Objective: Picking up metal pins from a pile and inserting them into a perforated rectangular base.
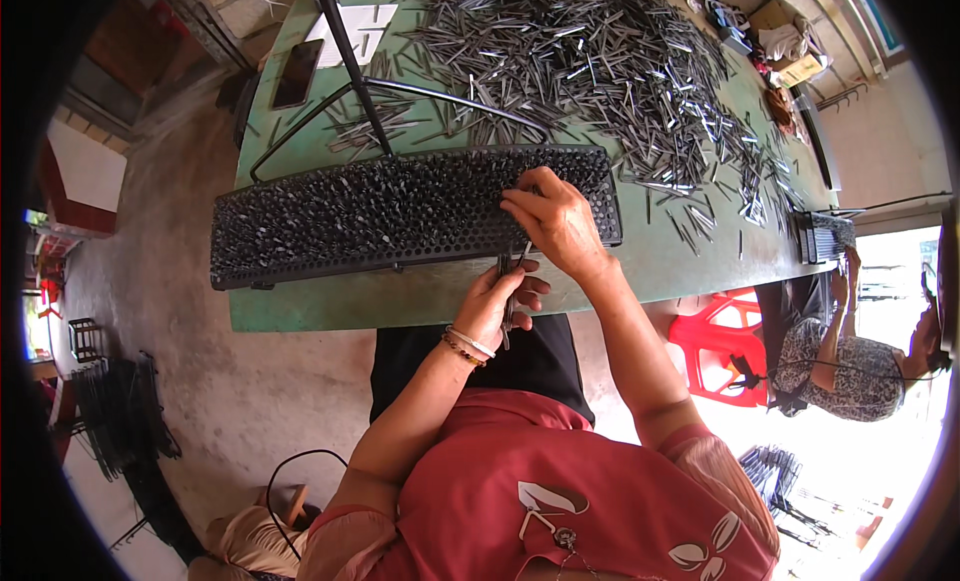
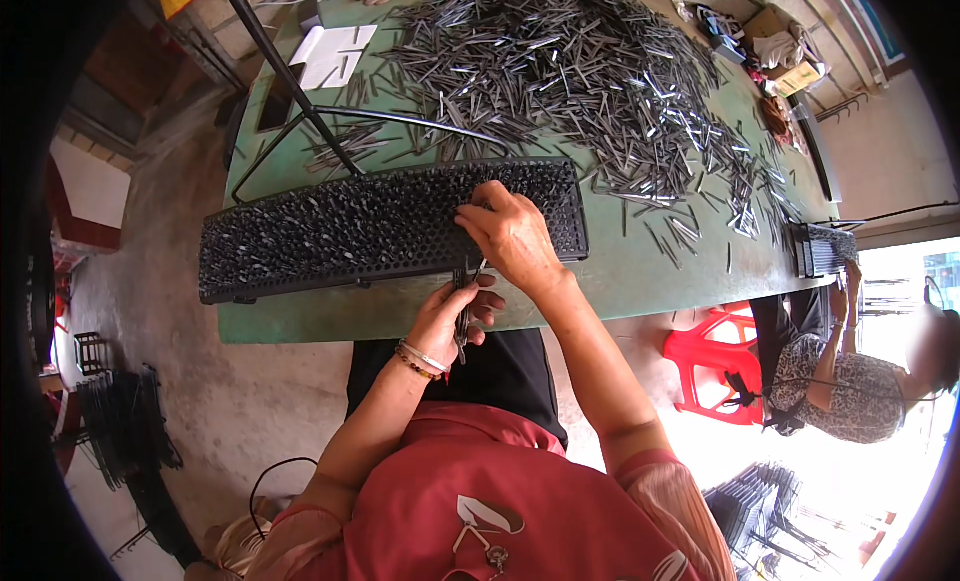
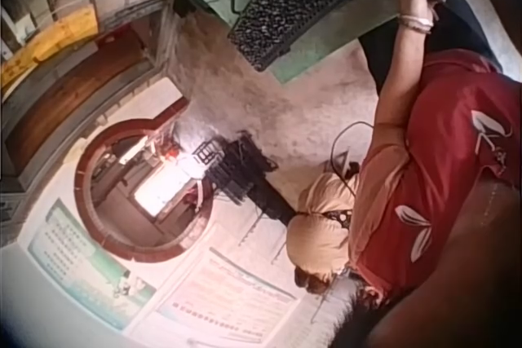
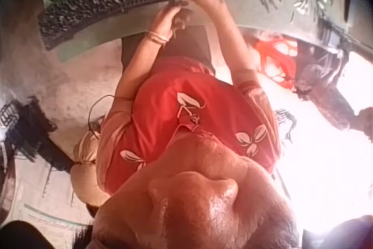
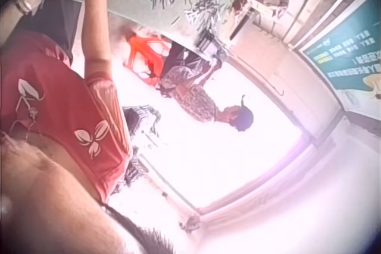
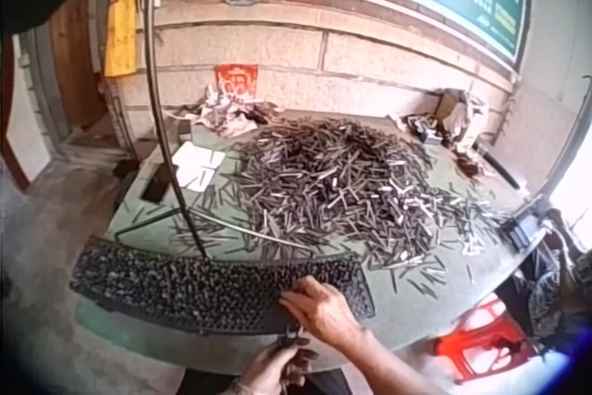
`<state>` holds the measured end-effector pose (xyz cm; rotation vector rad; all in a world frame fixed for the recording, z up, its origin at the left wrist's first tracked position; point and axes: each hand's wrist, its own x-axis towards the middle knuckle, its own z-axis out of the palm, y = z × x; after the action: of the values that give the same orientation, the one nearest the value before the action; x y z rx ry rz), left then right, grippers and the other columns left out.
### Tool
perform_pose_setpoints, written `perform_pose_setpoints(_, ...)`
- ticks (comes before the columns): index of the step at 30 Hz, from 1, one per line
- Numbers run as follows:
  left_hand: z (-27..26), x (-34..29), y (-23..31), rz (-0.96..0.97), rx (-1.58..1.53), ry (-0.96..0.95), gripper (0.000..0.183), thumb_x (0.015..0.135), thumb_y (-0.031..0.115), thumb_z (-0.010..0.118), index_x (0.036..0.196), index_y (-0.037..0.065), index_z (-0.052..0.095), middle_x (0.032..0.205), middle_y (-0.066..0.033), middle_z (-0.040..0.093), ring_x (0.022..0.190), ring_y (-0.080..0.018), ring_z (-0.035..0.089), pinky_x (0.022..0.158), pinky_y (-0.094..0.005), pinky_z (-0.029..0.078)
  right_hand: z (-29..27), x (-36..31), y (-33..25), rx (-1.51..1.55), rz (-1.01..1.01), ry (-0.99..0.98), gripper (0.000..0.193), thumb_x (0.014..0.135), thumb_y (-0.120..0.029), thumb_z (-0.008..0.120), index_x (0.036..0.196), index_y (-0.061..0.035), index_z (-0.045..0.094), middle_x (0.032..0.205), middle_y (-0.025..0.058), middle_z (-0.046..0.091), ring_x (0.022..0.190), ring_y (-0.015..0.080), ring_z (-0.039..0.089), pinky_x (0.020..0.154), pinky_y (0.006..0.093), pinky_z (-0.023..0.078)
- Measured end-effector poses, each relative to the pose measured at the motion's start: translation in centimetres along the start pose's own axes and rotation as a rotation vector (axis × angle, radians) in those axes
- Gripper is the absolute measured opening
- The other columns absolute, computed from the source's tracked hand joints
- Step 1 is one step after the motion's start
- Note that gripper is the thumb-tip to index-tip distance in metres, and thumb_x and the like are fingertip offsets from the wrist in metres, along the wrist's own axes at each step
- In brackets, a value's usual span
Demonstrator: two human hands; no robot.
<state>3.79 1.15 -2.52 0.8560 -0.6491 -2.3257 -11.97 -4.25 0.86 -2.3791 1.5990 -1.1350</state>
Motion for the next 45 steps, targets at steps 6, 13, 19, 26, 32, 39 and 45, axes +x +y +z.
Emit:
perform_pose_setpoints(6, 0.0, 0.2, -0.3, 0.053, 0.004, 0.013, 0.026, 0.095, 0.023, 0.051, 0.114, 0.006, 0.055, 0.092, -0.0069, 0.064, 0.072, -0.0088, 0.058, 0.049, -0.0212, 0.047, -1.4, -0.2, -0.9, 0.151, 0.238, 0.048, 0.017, 0.081, -0.01, 0.069, 0.096, -0.0022, 0.068, 0.088, 0.0098, 0.06, 0.071, 0.021, 0.061, 0.061, 0.0295, 0.049)
perform_pose_setpoints(13, 1.2, 0.0, 0.9, 0.117, -0.019, -0.02, 0.026, 0.096, 0.023, 0.049, 0.114, 0.006, 0.054, 0.094, -0.0077, 0.063, 0.068, -0.0083, 0.055, 0.046, -0.0206, 0.044, -3.0, -2.5, -1.3, 0.667, 0.617, -0.247, 0.019, 0.085, -0.013, 0.067, 0.094, 0.004, 0.067, 0.084, 0.0048, 0.064, 0.073, 0.0087, 0.06, 0.063, 0.0229, 0.049)
perform_pose_setpoints(19, 1.0, 1.1, 0.5, 0.015, -0.046, -0.104, 0.028, 0.096, 0.021, 0.046, 0.117, 0.004, 0.053, 0.095, -0.0107, 0.062, 0.064, -0.0072, 0.052, 0.044, -0.0202, 0.039, -3.7, -1.2, -0.6, 0.434, 0.643, 0.079, 0.019, 0.083, -0.012, 0.07, 0.097, 0.0005, 0.068, 0.076, 0.0045, 0.066, 0.067, 0.0062, 0.056, 0.059, 0.0219, 0.045)
perform_pose_setpoints(26, 0.6, 1.8, 0.0, -0.075, -0.142, 0.028, 0.029, 0.093, 0.021, 0.053, 0.112, 0.0, 0.055, 0.092, -0.0101, 0.064, 0.064, -0.0069, 0.052, 0.047, -0.0192, 0.038, -0.9, -0.8, 0.2, 0.26, 0.411, 0.2, 0.018, 0.08, -0.007, 0.07, 0.098, -0.002, 0.068, 0.082, 0.0068, 0.065, 0.066, 0.0106, 0.059, 0.059, 0.0238, 0.047)
perform_pose_setpoints(32, 0.3, 1.2, 0.2, -0.072, -0.098, -0.008, 0.027, 0.096, 0.023, 0.048, 0.113, 0.003, 0.055, 0.092, -0.0102, 0.064, 0.065, -0.0086, 0.056, 0.051, -0.0228, 0.045, -0.1, -1.5, 0.9, 0.033, 0.15, 0.13, 0.02, 0.076, -0.008, 0.07, 0.096, -0.0052, 0.068, 0.086, 0.0084, 0.062, 0.075, 0.0264, 0.061, 0.066, 0.0333, 0.05)
perform_pose_setpoints(39, 0.2, 0.7, 0.6, -0.049, -0.048, -0.067, 0.027, 0.097, 0.023, 0.045, 0.114, 0.005, 0.054, 0.088, -0.0075, 0.061, 0.058, -0.0051, 0.048, 0.043, -0.0184, 0.035, -0.5, -1.7, 0.9, -0.045, 0.081, 0.067, 0.022, 0.077, -0.01, 0.07, 0.098, -0.0061, 0.068, 0.091, 0.0089, 0.057, 0.076, 0.0252, 0.06, 0.067, 0.0347, 0.049)
perform_pose_setpoints(45, 0.5, 0.8, 0.5, -0.032, -0.042, -0.089, 0.025, 0.097, 0.022, 0.047, 0.114, 0.005, 0.054, 0.085, -0.007, 0.058, 0.053, -0.0036, 0.042, 0.04, -0.0163, 0.029, -0.5, -2.2, -0.1, 0.105, 0.272, 0.119, 0.021, 0.079, -0.012, 0.071, 0.098, -0.0035, 0.068, 0.093, 0.0086, 0.06, 0.071, 0.0208, 0.06, 0.062, 0.0297, 0.049)
